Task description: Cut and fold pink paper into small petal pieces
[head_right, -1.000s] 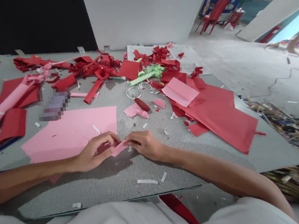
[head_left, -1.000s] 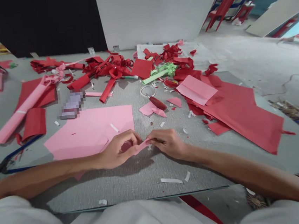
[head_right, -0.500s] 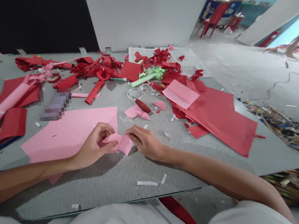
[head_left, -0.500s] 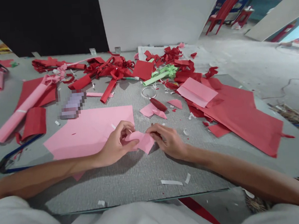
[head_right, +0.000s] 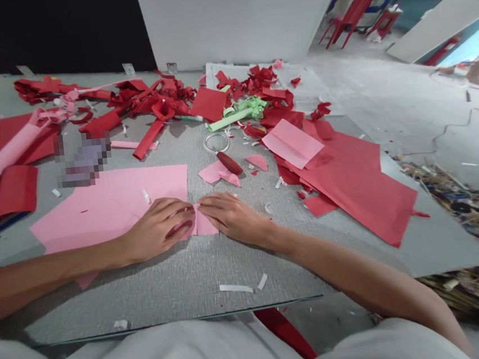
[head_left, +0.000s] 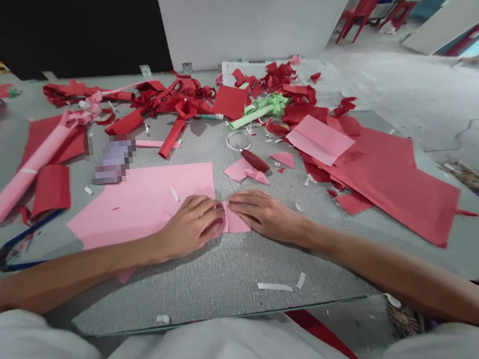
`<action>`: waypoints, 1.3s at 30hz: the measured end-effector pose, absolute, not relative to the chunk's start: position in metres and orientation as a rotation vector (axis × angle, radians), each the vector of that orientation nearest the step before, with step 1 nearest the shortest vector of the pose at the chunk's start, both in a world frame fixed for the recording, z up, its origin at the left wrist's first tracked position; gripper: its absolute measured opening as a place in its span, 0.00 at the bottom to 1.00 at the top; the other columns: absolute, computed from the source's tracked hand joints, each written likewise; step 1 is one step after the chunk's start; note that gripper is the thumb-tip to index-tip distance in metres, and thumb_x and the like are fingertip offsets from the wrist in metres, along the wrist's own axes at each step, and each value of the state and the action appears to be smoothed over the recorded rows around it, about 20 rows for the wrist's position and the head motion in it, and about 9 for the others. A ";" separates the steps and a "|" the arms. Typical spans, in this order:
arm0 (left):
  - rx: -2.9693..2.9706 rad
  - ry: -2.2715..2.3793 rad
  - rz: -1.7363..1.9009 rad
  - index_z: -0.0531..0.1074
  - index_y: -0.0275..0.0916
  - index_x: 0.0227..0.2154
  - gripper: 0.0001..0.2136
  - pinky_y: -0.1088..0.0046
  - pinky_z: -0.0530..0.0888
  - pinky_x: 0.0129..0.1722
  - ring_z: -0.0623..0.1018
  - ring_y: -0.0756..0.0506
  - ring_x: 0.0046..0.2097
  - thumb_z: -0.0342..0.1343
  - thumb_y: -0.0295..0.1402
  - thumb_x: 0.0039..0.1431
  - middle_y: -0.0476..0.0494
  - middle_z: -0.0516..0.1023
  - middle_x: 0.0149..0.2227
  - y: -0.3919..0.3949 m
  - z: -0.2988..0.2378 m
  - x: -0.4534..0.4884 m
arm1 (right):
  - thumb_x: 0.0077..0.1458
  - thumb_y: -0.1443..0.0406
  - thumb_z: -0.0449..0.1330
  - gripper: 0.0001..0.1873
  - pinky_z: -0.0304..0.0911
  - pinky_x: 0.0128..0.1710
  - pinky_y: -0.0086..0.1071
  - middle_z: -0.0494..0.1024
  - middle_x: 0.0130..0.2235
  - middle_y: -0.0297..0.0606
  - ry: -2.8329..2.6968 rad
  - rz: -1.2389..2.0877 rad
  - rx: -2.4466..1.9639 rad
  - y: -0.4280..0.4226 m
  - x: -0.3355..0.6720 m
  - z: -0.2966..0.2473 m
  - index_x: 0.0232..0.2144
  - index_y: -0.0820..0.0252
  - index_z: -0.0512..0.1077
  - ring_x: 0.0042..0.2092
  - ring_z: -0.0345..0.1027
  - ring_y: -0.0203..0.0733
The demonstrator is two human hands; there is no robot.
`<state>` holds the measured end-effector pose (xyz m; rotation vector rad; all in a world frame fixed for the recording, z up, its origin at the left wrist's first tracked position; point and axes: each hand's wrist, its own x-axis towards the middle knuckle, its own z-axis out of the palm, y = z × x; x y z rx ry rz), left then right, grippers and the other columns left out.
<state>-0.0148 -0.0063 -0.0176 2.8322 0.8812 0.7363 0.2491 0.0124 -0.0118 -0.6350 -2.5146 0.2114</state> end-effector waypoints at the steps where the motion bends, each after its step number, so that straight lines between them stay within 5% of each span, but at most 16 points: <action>1: 2.833 0.889 0.748 0.76 0.36 0.53 0.13 0.54 0.78 0.55 0.80 0.38 0.54 0.49 0.32 0.76 0.35 0.83 0.50 -0.007 -0.018 -0.015 | 0.74 0.69 0.51 0.17 0.76 0.56 0.50 0.83 0.54 0.48 -2.543 0.212 -0.597 0.013 0.250 -0.011 0.55 0.60 0.78 0.58 0.76 0.50; 9: 2.761 0.815 0.714 0.72 0.38 0.61 0.16 0.52 0.77 0.64 0.78 0.40 0.63 0.49 0.31 0.76 0.37 0.80 0.60 -0.005 -0.022 -0.017 | 0.73 0.71 0.50 0.21 0.74 0.64 0.50 0.79 0.61 0.49 -2.704 0.138 -0.561 0.015 0.255 -0.011 0.62 0.63 0.73 0.65 0.73 0.49; 21: 2.977 0.726 0.454 0.74 0.37 0.59 0.15 0.56 0.72 0.68 0.76 0.40 0.65 0.50 0.33 0.77 0.37 0.79 0.63 -0.001 -0.020 -0.021 | 0.73 0.74 0.49 0.23 0.70 0.68 0.47 0.76 0.64 0.55 -2.847 0.095 -0.449 0.023 0.261 -0.007 0.65 0.72 0.69 0.69 0.67 0.49; 39: 2.919 0.777 0.489 0.70 0.35 0.65 0.19 0.49 0.69 0.71 0.71 0.37 0.70 0.50 0.31 0.76 0.39 0.76 0.65 -0.005 -0.025 -0.023 | 0.62 0.82 0.50 0.37 0.64 0.72 0.48 0.69 0.70 0.51 -2.895 0.048 -0.588 0.003 0.259 0.000 0.71 0.66 0.60 0.72 0.61 0.51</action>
